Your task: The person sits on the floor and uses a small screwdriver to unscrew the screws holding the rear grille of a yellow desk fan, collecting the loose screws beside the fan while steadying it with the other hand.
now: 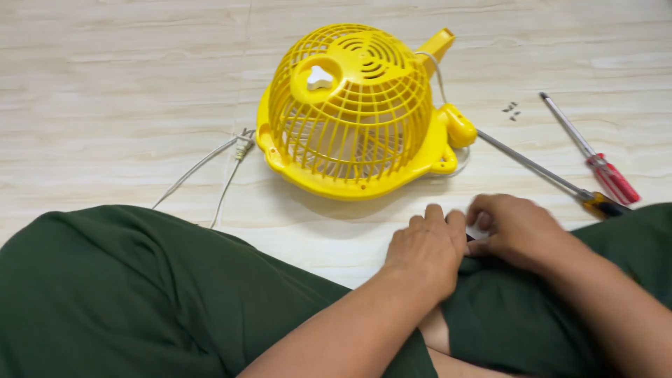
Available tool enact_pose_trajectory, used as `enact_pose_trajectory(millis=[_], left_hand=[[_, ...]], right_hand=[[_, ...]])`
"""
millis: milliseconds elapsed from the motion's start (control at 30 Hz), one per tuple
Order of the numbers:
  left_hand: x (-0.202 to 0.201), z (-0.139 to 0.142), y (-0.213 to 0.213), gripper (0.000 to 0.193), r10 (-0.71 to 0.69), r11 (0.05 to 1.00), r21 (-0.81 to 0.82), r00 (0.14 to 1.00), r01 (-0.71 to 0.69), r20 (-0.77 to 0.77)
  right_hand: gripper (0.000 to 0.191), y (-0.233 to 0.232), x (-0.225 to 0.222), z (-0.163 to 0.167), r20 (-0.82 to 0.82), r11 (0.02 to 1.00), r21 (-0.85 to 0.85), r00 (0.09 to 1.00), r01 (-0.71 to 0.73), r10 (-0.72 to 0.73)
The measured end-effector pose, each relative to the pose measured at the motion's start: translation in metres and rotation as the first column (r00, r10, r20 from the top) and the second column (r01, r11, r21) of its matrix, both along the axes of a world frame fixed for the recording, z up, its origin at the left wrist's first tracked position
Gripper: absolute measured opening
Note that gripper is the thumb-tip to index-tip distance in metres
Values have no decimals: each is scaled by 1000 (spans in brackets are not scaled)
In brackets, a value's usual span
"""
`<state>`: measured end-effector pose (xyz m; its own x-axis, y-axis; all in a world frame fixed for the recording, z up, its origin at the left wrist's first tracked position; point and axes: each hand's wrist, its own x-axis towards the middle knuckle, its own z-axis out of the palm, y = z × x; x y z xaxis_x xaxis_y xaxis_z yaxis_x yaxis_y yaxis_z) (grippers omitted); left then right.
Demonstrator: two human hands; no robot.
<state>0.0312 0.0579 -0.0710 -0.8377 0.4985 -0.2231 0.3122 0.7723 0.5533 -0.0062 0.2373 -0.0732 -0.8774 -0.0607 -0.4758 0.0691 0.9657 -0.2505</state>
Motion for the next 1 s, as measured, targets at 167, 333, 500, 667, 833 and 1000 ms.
enact_pose_trajectory(millis=[167, 333, 500, 667, 833, 1000], left_hand=[[-8, -12, 11, 33, -6, 1000, -6, 990, 5, -144], [-15, 0, 5, 18, 135, 986, 126, 966, -109, -220], [-23, 20, 13, 23, 496, 795, 468, 858, -386, -135], [-38, 4, 26, 19, 320, 30, 187, 186, -982, 929], [-57, -31, 35, 27, 51, -201, 125, 117, -972, 992], [-60, -48, 41, 30, -18, -218, 127, 134, -968, 991]], right_hand=[[29, -10, 11, 20, 45, 1000, 14, 999, 22, -23], [21, 8, 5, 36, 275, 539, -696, 869, 475, -411], [22, -1, -8, 44, 245, 224, -870, 780, 439, -576], [21, -18, -25, 53, -205, 434, -895, 765, 106, -611], [21, -33, -27, 48, -367, 563, -827, 741, 17, -562], [23, -38, -26, 43, -403, 580, -815, 721, -1, -564]])
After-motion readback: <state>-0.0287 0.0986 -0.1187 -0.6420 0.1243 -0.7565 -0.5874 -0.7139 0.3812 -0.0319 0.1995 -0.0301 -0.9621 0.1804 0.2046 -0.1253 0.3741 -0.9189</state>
